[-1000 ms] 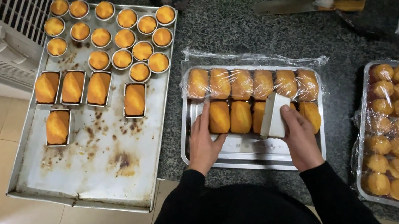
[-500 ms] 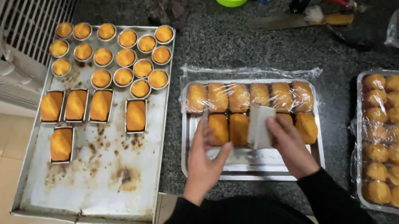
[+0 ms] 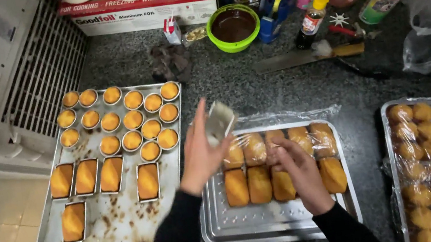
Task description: Wrapping trays of baked pastries with plastic wrap and using a small tool to secure the edges.
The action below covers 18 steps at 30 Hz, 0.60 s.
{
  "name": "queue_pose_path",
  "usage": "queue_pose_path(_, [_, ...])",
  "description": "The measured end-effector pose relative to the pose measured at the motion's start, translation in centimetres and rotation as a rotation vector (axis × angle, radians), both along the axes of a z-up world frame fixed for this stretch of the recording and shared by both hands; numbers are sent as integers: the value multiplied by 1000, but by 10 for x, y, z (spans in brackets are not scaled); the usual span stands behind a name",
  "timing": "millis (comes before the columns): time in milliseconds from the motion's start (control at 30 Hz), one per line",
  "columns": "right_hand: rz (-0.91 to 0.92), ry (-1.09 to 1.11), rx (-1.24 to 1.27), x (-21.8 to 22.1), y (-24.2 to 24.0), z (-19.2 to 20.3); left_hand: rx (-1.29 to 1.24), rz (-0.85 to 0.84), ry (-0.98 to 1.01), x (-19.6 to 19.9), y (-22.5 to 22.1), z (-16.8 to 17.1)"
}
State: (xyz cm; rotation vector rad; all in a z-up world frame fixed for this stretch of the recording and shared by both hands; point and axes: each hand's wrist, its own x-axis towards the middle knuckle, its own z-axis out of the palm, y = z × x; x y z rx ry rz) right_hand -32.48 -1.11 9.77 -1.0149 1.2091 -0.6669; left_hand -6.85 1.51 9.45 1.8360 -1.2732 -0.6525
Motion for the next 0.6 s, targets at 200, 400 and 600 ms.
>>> queue_pose_path(200, [-179, -41, 45, -14, -16, -32, 118, -324, -433, 51, -139, -66])
queue_pose_path(400, [-192, -2, 96, -24, -25, -20, 276, -449, -526, 51, -174, -94])
queue_pose_path(600, [-168, -139, 81, -15, -13, -40, -86, -354, -533, 66, -121, -81])
